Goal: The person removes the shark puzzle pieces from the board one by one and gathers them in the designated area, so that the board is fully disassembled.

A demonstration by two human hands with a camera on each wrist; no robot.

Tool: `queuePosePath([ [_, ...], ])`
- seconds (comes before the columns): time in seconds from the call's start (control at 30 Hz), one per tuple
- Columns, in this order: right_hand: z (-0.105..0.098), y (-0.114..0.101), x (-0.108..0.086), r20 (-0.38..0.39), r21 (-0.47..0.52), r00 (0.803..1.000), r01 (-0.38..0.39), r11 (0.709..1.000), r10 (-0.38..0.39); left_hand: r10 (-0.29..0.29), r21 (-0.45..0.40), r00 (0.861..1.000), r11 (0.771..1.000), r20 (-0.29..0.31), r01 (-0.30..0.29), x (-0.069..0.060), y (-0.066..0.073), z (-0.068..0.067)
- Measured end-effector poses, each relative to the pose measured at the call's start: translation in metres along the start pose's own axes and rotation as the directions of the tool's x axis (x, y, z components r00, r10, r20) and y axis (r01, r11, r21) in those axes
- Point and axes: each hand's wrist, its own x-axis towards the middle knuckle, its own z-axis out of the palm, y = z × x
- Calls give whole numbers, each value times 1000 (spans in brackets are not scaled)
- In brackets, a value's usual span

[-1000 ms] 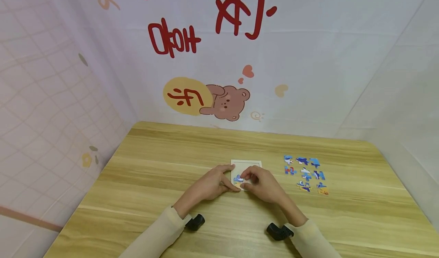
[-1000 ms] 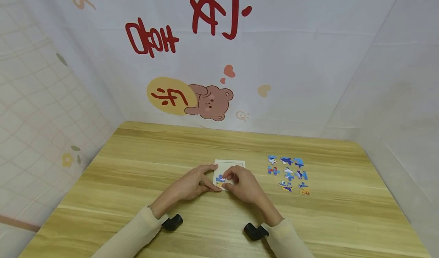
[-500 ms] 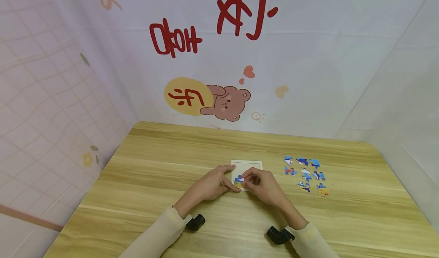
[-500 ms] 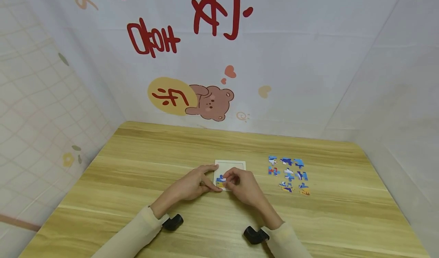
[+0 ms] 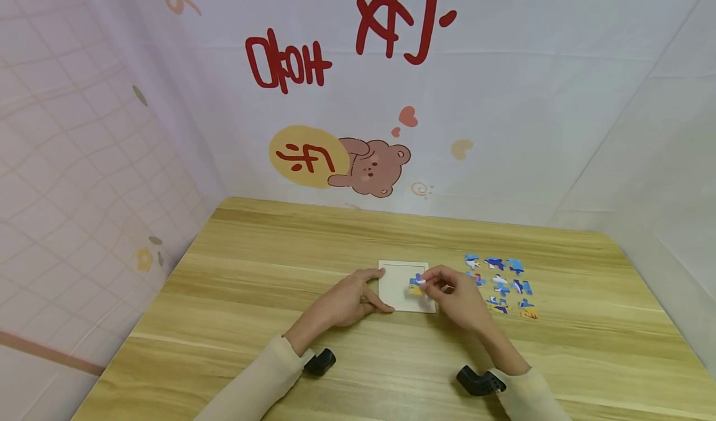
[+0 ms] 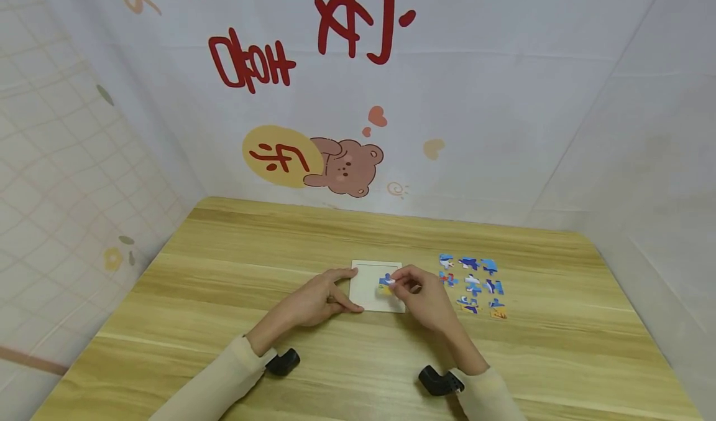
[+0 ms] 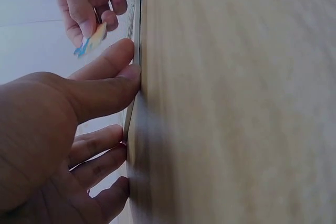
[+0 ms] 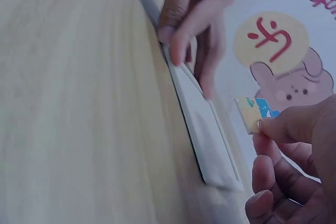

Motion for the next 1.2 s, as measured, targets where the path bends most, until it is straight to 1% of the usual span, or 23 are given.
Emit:
queuePosePath([
  [0.17,-16,8,-4,-56,21,998,-42,999,43,-7,-4,1000,1000,0,7,0,0,0],
  [0.27,-27,14,-7,-74,20,995,-60,998,62,-5,-3,1000,1000,-1,5,0,-1,1],
  [0.5,-49,27,-14,-101,-24,989,-109,994,106,-10,-8,1000,1000,-4,10,1,-2,3],
  [0.67,-58,34,-19,-104,-30,985,-142,989,138,-23,-14,1000,1000,1,23,1,-2,3],
  [0.77,-63,35,-23,-104,-39,986,-138,990,134,-34,-21,999,999,7,34,0,-1,2],
  [0.93,-71,35,-27,-99,-42,984,-151,988,146,-29,-22,1000,999,6,29,0,-1,2],
  [1.1,-75,40,-27,-65,-31,981,-186,982,184,-25,-28,1000,999,1,25,0,-1,2],
  [1.2,-78,44,-27,-44,-19,980,-195,981,194,-32,-32,999,999,4,32,0,-1,2],
])
